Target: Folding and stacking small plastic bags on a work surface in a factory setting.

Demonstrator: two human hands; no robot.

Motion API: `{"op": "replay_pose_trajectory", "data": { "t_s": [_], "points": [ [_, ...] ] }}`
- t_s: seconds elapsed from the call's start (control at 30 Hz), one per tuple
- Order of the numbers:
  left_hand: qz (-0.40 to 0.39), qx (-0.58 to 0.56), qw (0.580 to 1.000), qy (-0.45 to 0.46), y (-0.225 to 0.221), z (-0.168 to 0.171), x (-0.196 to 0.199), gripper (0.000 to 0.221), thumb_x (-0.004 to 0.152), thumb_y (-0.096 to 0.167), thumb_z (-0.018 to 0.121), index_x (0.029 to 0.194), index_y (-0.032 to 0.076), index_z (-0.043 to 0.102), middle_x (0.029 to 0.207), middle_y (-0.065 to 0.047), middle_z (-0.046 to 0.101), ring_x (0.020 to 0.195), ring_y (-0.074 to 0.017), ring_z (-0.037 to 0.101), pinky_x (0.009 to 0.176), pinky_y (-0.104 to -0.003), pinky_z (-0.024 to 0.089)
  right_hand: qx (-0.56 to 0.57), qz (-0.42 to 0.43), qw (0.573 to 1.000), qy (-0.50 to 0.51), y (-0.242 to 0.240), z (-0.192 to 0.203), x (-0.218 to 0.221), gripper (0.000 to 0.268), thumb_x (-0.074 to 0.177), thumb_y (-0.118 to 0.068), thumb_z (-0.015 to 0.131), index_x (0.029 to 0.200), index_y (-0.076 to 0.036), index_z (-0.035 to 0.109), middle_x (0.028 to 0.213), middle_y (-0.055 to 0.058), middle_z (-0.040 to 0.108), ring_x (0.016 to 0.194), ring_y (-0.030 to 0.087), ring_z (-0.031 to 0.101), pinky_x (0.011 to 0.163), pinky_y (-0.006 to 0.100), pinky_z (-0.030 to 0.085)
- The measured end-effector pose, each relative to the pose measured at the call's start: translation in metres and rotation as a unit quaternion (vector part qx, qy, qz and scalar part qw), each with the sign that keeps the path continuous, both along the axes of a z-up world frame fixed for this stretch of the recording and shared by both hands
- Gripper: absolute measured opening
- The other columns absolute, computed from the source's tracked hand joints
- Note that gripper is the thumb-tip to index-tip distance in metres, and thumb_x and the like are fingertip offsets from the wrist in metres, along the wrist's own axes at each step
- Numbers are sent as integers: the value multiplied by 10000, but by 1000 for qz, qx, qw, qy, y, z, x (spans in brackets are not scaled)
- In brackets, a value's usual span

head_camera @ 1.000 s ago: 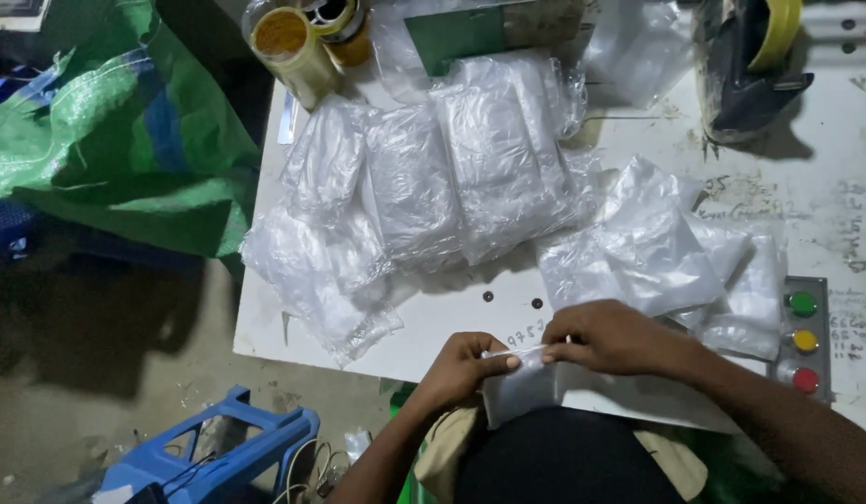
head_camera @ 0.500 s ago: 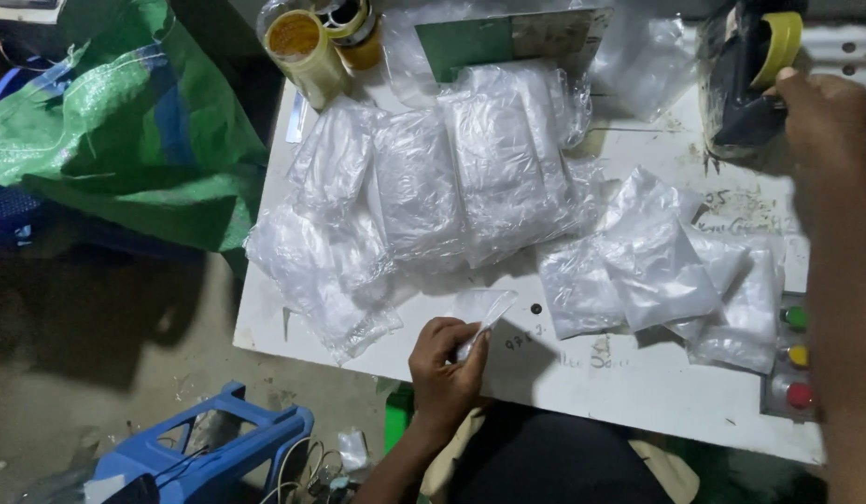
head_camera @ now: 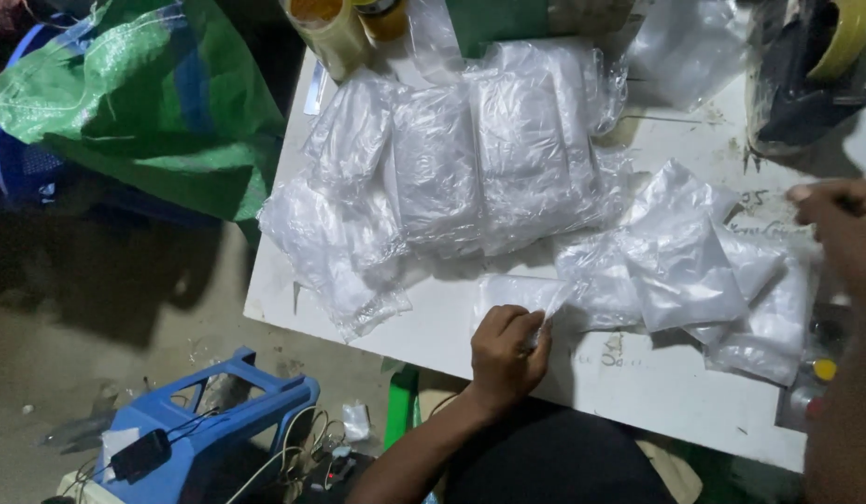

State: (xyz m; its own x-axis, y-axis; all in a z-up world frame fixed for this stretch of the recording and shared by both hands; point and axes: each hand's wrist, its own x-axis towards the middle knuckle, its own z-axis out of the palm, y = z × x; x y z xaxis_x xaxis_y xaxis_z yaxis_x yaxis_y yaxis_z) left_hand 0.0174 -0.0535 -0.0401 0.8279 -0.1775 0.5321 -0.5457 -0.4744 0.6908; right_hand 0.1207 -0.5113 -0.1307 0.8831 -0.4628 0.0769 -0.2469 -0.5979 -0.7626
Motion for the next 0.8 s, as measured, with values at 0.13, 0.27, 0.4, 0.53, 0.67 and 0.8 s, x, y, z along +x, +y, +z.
{"op": "replay_pose_trajectory", "data": {
  "t_s": [0.13,0.27,0.4,0.53,0.67,0.8],
  "points": [
    [-66,113,988,-79,-11,-30,-4,18,912,-26,633,916,-23,616,814,-171,576,670,-293,498,566,-395,378,164,73,947,266,216,178,-80,277,1033,-219,612,1037,8,770,928,187,728,764,296,639,707,421,528],
    [-33,70,997,-23,-15,-22,-5,50,869,48,701,897,31,740,771,-72,621,617,-226,600,490,-304,452,269,170,913,257,272,154,-91,263,844,-225,823,764,25,834,549,139,680,551,198,573,533,335,480],
    [-75,-206,926,308,2,-6,1,115,910,101,765,873,-8,765,711,-166,653,652,-231,669,543,-344,477,309,121,900,281,281,138,-105,388,837,-332,834,721,38,813,538,180,718,474,211,582,438,316,476],
    [-89,-442,679,579,3,-27,2,204,804,86,790,907,-75,717,606,-129,642,493,-148,625,426,-239,452,312,115,928,169,275,109,-128,472,719,-229,928,1123,-52,760,957,147,779,771,188,658,716,352,550],
    [-116,-459,689,549,-10,-13,8,342,892,260,718,1001,-63,742,695,-128,691,595,-137,668,549,-224,487,335,140,926,102,248,111,-141,266,700,-122,951,781,15,738,560,90,652,511,169,589,516,290,514],
    [-59,-280,796,533,-6,11,26,549,885,355,654,1365,88,637,1354,-81,669,1203,-234,662,1031,-372,512,213,15,969,125,213,165,-143,127,829,-97,825,903,-29,747,810,88,690,709,191,595,619,314,509]
  ]
}}
